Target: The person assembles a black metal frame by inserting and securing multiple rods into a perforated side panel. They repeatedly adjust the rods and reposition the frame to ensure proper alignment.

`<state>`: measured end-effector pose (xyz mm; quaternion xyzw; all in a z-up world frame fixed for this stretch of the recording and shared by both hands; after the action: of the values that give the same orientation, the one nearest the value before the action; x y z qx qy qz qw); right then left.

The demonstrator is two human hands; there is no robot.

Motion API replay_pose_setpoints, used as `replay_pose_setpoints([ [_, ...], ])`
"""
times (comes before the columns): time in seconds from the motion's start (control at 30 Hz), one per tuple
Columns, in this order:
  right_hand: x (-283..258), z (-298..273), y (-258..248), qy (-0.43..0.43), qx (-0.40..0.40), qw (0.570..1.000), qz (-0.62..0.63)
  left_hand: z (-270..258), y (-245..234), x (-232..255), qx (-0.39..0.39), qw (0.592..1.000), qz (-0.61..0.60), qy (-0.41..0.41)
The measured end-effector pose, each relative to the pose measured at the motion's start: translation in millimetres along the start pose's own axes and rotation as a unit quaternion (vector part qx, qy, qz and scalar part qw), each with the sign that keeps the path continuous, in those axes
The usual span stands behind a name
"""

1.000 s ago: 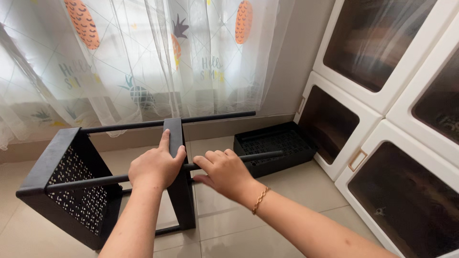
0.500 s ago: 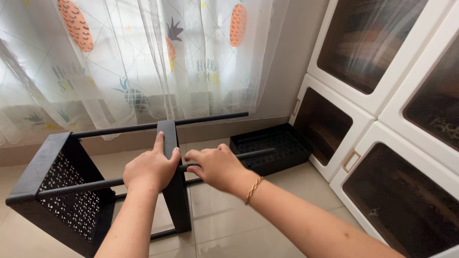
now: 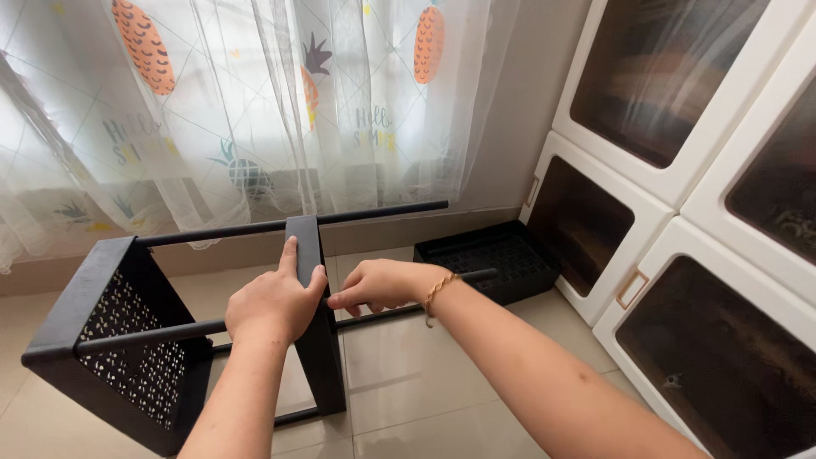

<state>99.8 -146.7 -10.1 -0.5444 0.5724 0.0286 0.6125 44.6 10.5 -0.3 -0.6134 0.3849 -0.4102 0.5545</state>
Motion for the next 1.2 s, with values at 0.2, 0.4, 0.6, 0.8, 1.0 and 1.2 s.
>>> replay_pose_setpoints([
  [0.2,-10.1,-36.7,25.9,-0.189,0.279,0.886,-0.318,3.2,1.4,-0.4,0.018,1.000,-0.004,0.012],
  [0.4,1.9,-24.6,35.3,-0.128,0.247,0.905,-0.321,4.7,-0.5,0.8,0.017,1.000,-0.004,0.014],
  [0.6,10.3,28.7,6.1,-0.025,0.009,0.979,-0.200,4.0,0.6,-1.5,-0.003,1.000,-0.011,0.005],
  [0.8,8.9,-13.3,13.6,-0.122,0.212,0.944,-0.222,4.1,-1.3,1.2,0.007,1.000,-0.011,0.017],
  [1.0,6.1,-42.5,21.2,-0.238,0.310,0.868,-0.305,6.0,-2.7,0.3,0.022,1.000,-0.014,0.017],
  [1.2,18.6,0.9,-18.9,-0.033,0.011,0.999,0.039,6.3,-1.4,0.1,0.003,1.000,-0.019,0.012],
])
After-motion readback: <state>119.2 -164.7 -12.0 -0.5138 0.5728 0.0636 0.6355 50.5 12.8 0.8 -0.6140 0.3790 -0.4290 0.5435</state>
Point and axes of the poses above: each hand's wrist, its own z-axis towards the middle knuckle, its own y-axis out of the palm, x = y × z, the point moved 4 cm from there along z, towards the middle knuckle, and after that the axes turned 7 degrees about z, right-handed, at the moved point
